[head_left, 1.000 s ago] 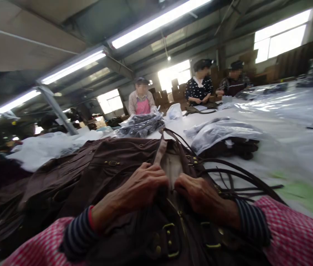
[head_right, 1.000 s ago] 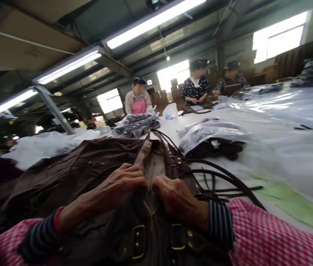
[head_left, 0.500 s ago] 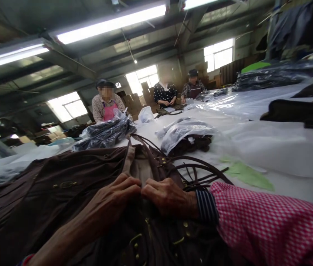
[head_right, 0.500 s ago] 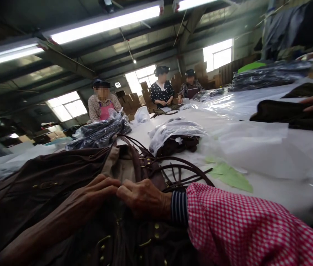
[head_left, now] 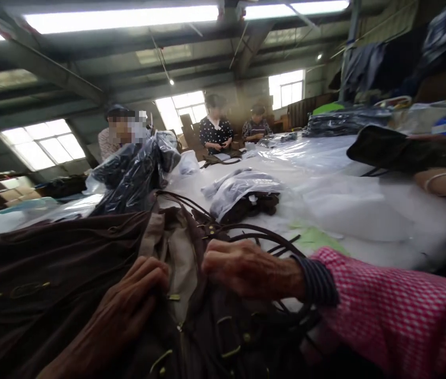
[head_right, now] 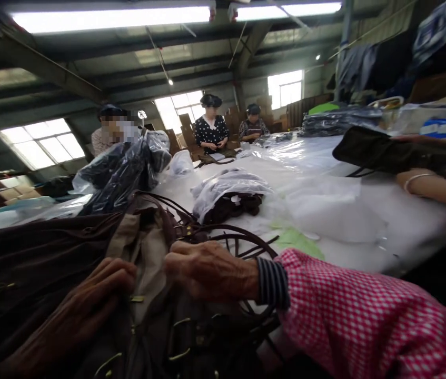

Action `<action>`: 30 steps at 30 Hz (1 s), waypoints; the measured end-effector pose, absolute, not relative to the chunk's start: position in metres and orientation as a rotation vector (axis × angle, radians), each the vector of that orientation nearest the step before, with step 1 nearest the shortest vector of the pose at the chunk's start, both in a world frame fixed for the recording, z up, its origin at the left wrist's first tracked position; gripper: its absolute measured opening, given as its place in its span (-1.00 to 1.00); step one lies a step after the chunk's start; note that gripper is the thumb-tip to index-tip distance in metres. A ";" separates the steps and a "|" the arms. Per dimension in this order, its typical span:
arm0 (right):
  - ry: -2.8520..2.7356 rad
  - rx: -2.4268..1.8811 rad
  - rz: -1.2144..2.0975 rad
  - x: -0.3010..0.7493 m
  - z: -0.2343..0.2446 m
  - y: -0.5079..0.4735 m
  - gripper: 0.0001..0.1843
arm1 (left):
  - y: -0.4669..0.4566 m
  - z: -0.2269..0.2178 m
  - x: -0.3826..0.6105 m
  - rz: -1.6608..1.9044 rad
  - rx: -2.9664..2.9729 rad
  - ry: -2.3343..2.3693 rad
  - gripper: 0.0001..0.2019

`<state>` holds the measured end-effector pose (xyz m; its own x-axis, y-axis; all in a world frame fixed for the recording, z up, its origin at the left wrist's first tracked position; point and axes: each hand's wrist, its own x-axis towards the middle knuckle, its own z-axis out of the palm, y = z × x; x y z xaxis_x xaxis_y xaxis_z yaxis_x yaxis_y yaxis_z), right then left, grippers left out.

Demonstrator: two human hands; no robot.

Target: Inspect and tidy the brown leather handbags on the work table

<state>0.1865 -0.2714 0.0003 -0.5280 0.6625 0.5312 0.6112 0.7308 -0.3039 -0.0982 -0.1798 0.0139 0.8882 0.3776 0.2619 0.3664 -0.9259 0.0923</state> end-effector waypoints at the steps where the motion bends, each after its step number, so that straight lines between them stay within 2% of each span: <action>1: -2.259 -1.021 0.097 0.206 0.005 -0.281 -0.89 | -0.179 0.012 -0.100 0.481 3.013 0.575 -0.83; 4: -2.083 -1.353 0.054 0.274 0.004 -0.313 -0.86 | -0.179 0.008 -0.102 0.605 3.025 0.542 -0.86; 9: -1.875 -1.894 0.058 0.363 -0.036 -0.352 -0.81 | -0.182 -0.001 -0.100 0.761 3.014 0.545 -0.85; 13: -2.018 -1.992 -0.045 0.371 -0.066 -0.351 -0.79 | -0.184 -0.005 -0.100 0.810 3.000 0.574 -0.85; 17: -2.145 -2.189 -0.277 0.363 -0.075 -0.336 -0.78 | -0.188 -0.009 -0.101 0.861 2.893 0.666 -0.85; 24: -2.374 -2.126 -0.635 0.367 -0.074 -0.331 -0.75 | -0.186 -0.011 -0.103 0.862 2.935 0.637 -0.88; 30: -2.222 -2.084 -0.537 0.380 -0.080 -0.336 -0.80 | -0.182 -0.010 -0.103 0.891 2.969 0.579 -0.87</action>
